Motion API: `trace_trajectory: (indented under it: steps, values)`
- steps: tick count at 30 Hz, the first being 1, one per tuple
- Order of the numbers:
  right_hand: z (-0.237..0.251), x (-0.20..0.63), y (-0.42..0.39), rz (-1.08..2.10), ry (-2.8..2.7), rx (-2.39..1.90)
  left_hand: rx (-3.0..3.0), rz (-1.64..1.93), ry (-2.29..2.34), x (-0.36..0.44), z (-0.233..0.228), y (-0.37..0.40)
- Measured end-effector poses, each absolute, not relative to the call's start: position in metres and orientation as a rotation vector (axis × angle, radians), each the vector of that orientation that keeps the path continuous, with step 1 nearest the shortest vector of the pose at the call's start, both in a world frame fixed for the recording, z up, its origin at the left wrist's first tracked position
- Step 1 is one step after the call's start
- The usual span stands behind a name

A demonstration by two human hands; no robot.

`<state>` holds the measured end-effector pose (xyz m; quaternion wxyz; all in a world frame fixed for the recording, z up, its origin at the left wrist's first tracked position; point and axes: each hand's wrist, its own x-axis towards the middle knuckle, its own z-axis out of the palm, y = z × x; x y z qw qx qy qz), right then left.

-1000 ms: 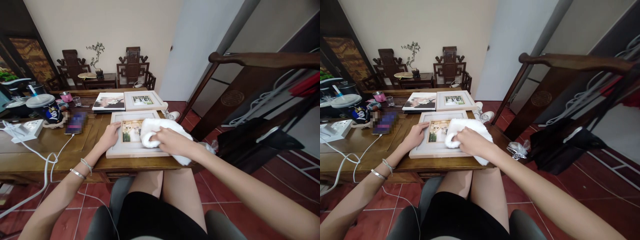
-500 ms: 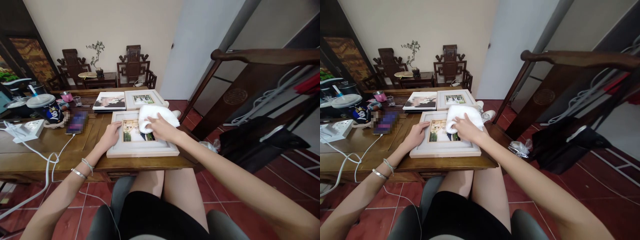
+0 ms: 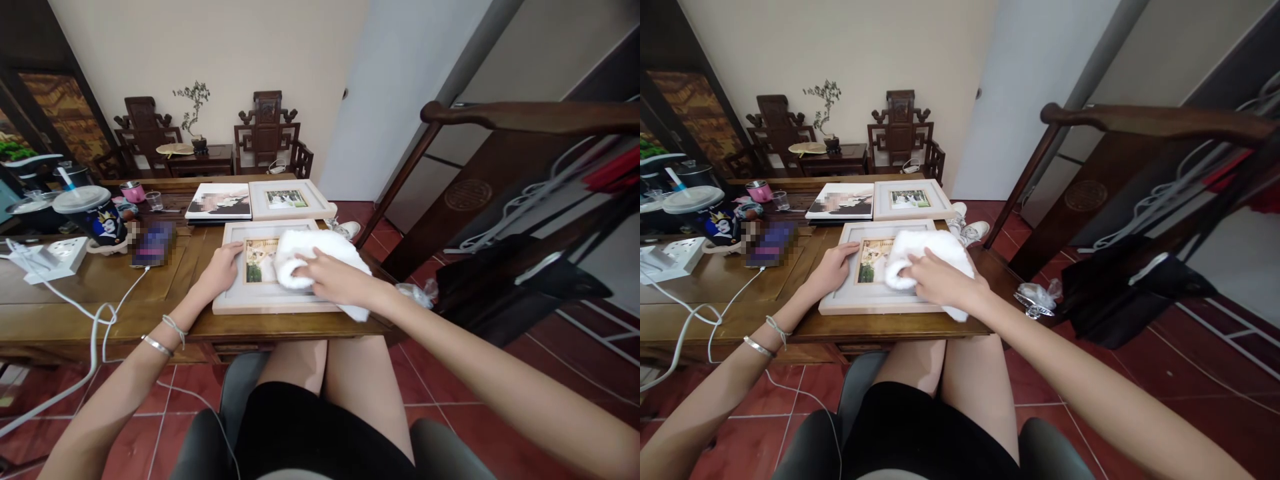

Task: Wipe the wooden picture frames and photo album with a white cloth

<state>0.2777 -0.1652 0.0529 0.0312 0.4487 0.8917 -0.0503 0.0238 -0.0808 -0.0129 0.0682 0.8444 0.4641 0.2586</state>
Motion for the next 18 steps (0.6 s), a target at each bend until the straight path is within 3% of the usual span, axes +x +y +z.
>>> trace_trajectory:
  steps: [9, 13, 18]
  values:
    - [0.025, 0.269, -0.084, 0.257, 2.728, 1.545, 2.528, 0.804, 1.398, 0.022, -0.014, -0.079]
    - [0.035, 0.270, -0.104, 0.156, 2.730, 1.426, 2.510, 0.814, 1.398, 0.023, -0.014, -0.079]
    - [0.071, 0.273, -0.160, -0.237, 2.646, 1.295, 2.514, 0.804, 1.418, 0.024, -0.013, -0.081]
